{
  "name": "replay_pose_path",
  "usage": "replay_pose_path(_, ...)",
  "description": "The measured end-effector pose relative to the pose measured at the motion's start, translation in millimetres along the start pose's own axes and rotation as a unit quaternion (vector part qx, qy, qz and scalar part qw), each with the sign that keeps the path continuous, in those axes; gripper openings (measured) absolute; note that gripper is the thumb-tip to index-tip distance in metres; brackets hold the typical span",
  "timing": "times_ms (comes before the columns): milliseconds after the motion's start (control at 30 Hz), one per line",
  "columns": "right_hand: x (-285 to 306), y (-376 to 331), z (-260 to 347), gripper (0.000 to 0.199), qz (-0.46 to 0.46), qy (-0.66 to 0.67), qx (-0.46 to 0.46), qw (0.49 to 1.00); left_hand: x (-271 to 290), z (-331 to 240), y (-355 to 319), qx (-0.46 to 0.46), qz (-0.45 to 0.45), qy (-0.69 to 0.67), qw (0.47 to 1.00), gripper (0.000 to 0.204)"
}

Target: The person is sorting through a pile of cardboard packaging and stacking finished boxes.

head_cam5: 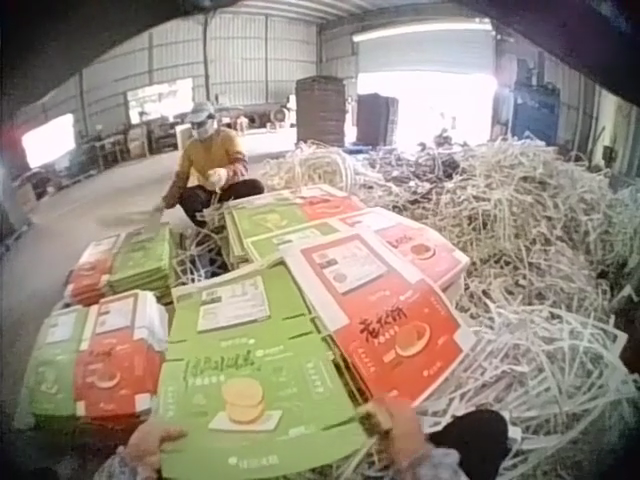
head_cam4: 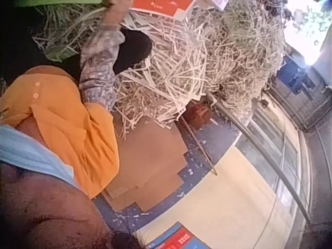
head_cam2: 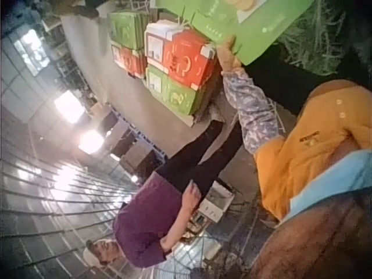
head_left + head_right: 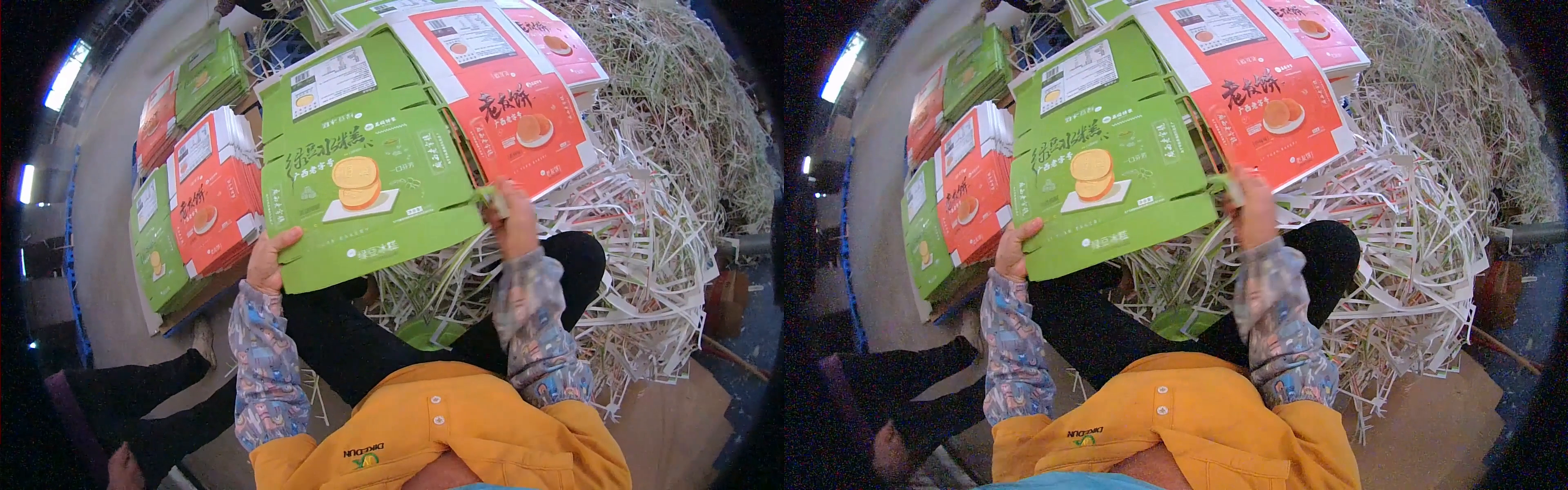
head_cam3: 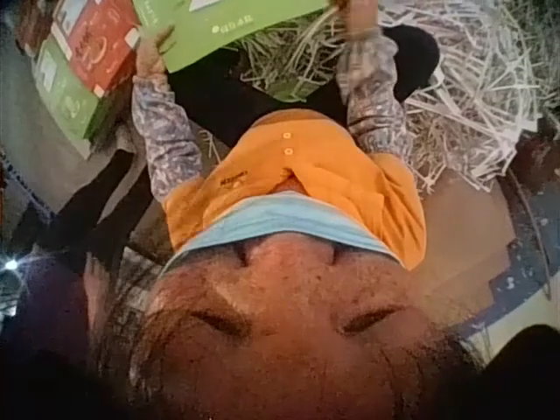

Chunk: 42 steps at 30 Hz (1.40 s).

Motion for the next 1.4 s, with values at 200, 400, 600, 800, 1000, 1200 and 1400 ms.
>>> replay_pose_path(200,48,30,79,0.032,-0.118,-0.615,0.201,0.753,4,4,6,0.03,0.009,-0.019,0.999,0.047)
replay_pose_path(400,-61,34,111,0.041,-0.096,-0.609,0.463,0.637,22,4,6,0.075,-0.041,-0.136,0.987,0.042)
replay_pose_path(600,-159,129,96,0.036,0.024,-0.596,0.498,0.63,4,12,21,0.086,0.017,-0.022,0.996,0.042)
replay_pose_path(800,-226,206,89,0.043,0.015,-0.66,0.43,0.615,-8,3,13,0.037,-0.012,-0.015,0.999,0.043)
replay_pose_path(1000,-228,230,68,0.041,-0.023,-0.731,0.353,0.583,-1,-52,-4,-0.047,-0.117,0.04,0.991,0.047)
replay_pose_path(1200,-228,233,61,0.041,-0.05,-0.74,0.351,0.572,12,-121,-75,-0.013,-0.073,0.108,0.991,0.068)
replay_pose_path(1400,-238,229,62,0.04,-0.023,-0.736,0.342,0.583,65,-128,-171,-0.129,-0.125,0.168,0.969,0.073)
Point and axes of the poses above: each hand's wrist, its own y-axis towards the middle knuckle, its own x-axis out of the back of the hand, z = x × y, the point moved 7 cm from there along y, towards the middle knuckle, and after that the axes turned 7 degrees about -x, right-handed, at the moved point
